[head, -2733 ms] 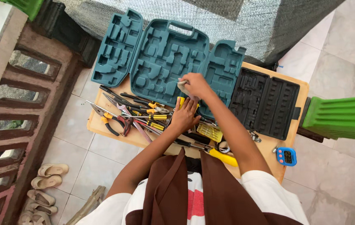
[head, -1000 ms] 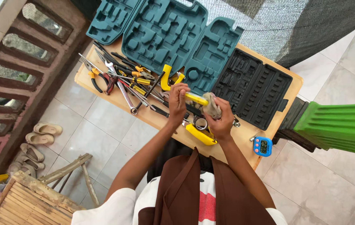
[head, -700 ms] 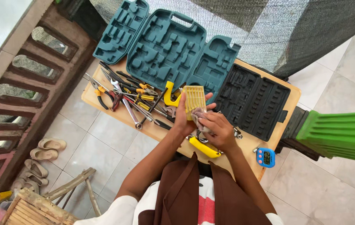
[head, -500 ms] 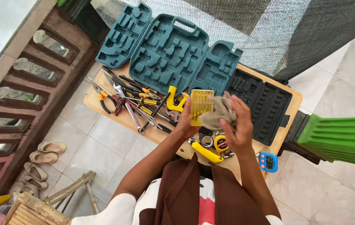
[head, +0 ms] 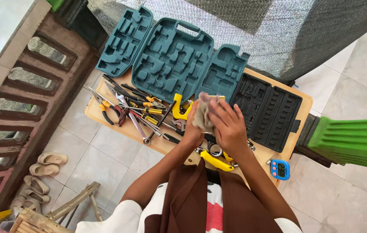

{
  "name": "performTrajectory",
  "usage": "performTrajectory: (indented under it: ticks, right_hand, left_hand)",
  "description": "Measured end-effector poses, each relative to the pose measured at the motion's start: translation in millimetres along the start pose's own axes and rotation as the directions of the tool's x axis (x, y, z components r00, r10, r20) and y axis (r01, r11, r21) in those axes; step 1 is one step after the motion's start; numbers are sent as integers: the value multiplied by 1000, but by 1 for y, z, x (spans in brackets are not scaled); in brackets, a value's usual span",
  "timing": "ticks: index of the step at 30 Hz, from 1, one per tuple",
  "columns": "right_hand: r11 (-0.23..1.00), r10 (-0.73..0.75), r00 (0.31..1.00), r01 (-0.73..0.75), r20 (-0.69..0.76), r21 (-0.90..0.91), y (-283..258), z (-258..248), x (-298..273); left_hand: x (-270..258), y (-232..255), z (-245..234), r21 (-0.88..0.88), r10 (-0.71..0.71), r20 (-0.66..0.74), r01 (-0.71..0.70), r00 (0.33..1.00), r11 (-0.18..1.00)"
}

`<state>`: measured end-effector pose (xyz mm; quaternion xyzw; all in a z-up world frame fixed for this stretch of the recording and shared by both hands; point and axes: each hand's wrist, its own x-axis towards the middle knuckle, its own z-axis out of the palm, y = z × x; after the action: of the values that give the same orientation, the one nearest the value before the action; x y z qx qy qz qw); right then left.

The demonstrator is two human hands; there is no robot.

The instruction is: The person cleans various tools and a measuring tape using a cloth, then places a small case into a tool kit.

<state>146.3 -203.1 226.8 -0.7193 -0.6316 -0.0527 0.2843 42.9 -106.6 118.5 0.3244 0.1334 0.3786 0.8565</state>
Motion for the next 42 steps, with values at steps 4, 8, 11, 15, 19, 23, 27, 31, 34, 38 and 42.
performTrajectory:
  ticks: [4,8,11,15,19,23,27,31,34,38,42]
  right_hand:
    - [989,-104,995,102,8,107,7,-14,-7]
    - [996,-59,986,69,-154,55,14,-27,12]
    - [998,-4,986,14,-168,60,-1,-29,19]
    - [986,-112,990,121,-86,114,-17,-27,1]
    - [981,-187,982,188,-17,52,-4,-30,-9]
    - [993,-95,988,85,-119,-85,10,-31,1]
    - [999,-46,989,43,-142,-19,-6,-23,-1]
    - [983,-150,987,155,-58,101,-14,-26,-18]
    - [948,-254,960,272,-121,166,4,-30,-19]
    - [977,-178,945,202,-273,62,22,-43,-8]
    - [961,21,960,58,-280,271,11,-61,13]
  left_hand:
    - [10,30,20,-24,-158,-134,156,978,987]
    - [1,23,42,194,-141,-117,162,983,968]
    - [2,16,44,228,-66,-71,81,995,970]
    - [9,25,37,-141,-138,-38,131,990,981]
    - [4,27,35,11,-103,-38,103,994,995]
    - [-11,16,44,178,-110,-10,110,994,978]
    - [-11,26,53,204,-16,57,4,998,979]
    - [3,39,46,1,-69,0,69,998,998]
    - [1,39,39,110,-92,-44,97,995,989]
    - [-3,32,33,263,-120,32,107,992,959]
    - [-10,41,30,490,-123,258,-20,958,872]
